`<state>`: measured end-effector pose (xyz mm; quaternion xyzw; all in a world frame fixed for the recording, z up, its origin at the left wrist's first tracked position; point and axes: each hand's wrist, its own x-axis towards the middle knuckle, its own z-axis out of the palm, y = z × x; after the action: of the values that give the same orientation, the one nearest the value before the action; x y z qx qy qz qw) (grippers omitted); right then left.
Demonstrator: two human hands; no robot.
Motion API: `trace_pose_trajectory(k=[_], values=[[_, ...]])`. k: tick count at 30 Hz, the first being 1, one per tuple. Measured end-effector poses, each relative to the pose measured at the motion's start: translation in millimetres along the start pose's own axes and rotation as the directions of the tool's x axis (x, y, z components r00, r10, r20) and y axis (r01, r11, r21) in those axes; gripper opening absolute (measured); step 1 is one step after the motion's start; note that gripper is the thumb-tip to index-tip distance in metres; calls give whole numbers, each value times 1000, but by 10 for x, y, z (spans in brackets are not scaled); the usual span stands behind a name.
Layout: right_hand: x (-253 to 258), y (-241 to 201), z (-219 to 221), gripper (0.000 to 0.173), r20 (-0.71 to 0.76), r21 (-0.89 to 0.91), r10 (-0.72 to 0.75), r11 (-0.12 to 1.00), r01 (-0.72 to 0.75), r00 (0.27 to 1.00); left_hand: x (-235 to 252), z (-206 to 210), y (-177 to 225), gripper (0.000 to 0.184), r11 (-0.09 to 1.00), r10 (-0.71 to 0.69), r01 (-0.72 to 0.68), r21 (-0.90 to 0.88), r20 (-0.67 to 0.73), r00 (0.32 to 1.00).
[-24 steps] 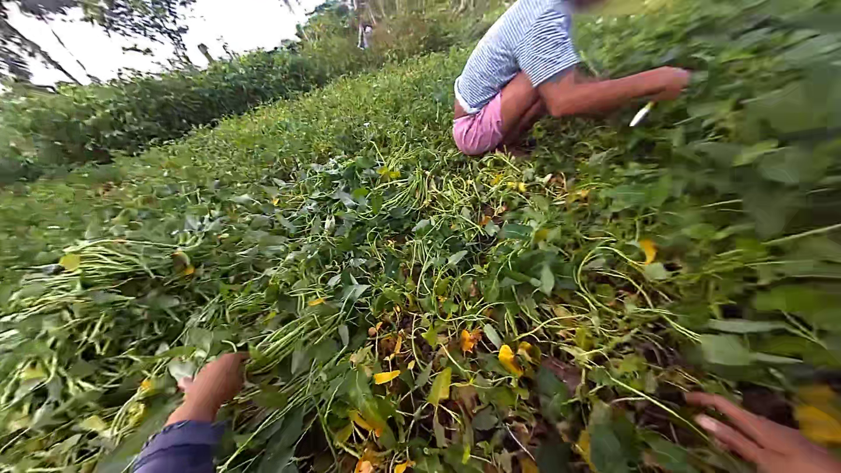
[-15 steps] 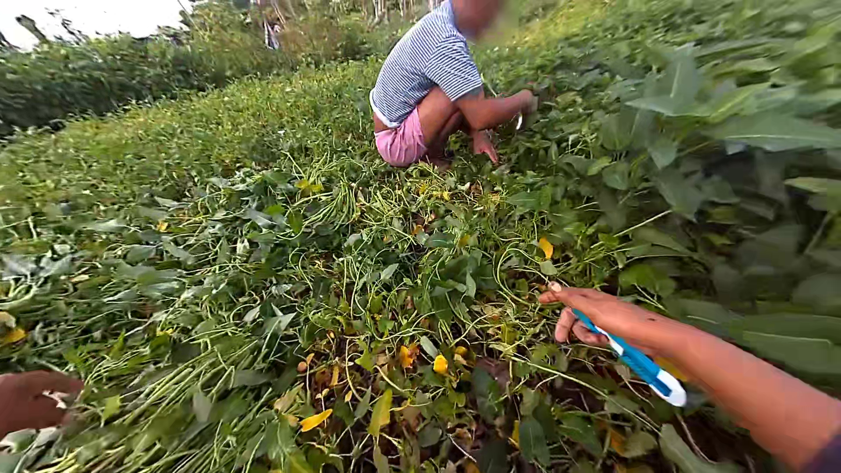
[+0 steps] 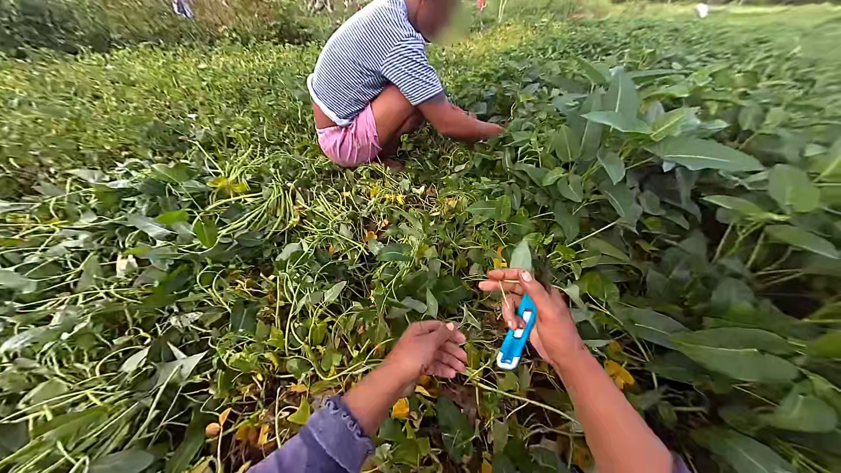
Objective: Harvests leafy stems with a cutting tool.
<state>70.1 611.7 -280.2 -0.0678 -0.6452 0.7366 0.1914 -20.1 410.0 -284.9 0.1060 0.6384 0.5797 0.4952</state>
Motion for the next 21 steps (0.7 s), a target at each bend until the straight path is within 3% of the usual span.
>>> trace_pose_trajectory(k=[3, 5, 7, 9, 10, 12, 13, 14, 15, 16, 18, 19, 21], values=[[-680, -168, -177, 51, 181, -174, 77, 984, -45, 981, 404, 429, -244, 61, 944, -145, 204, -258, 231, 962], [-941, -52, -212, 35, 291, -311, 113, 950, -18, 950, 653, 662, -366, 67, 871, -176, 304, -386, 333, 926], [-1055, -55, -225, 29, 417, -531, 250, 847, 11, 874, 824, 810, -439, 61, 786, -184, 351, -509, 349, 919], [-982, -268, -199, 38, 442, -704, 456, 710, -16, 772, 871, 894, -441, 47, 698, -253, 363, -617, 262, 931], [-879, -362, -252, 49, 417, -726, 497, 686, -50, 761, 849, 889, -456, 42, 685, -274, 347, -640, 216, 937], [-558, -492, -454, 72, 241, -700, 441, 696, -160, 865, 763, 863, -509, 37, 734, -285, 313, -603, 145, 947], [-337, -514, -566, 75, 84, -716, 425, 655, -242, 901, 720, 869, -528, 36, 775, -274, 301, -555, 133, 952], [-98, -468, -678, 68, -60, -769, 449, 548, -328, 891, 682, 888, -541, 35, 815, -261, 290, -502, 130, 957], [135, -342, -769, 63, -187, -813, 530, 389, -433, 827, 642, 907, -548, 35, 848, -246, 281, -449, 135, 960], [346, -132, -826, 62, -303, -817, 634, 212, -537, 712, 619, 923, -546, 35, 875, -223, 263, -407, 143, 964], [557, 393, -888, 67, -444, -786, 738, -49, -616, 508, 610, 948, -527, 35, 904, -186, 233, -358, 159, 970], [567, 597, -895, 67, -468, -774, 761, -107, -624, 449, 605, 947, -510, 35, 913, -179, 228, -340, 168, 969], [516, 834, -952, 61, -445, -802, 796, -150, -578, 411, 604, 876, -497, 33, 922, -190, 242, -304, 190, 963]])
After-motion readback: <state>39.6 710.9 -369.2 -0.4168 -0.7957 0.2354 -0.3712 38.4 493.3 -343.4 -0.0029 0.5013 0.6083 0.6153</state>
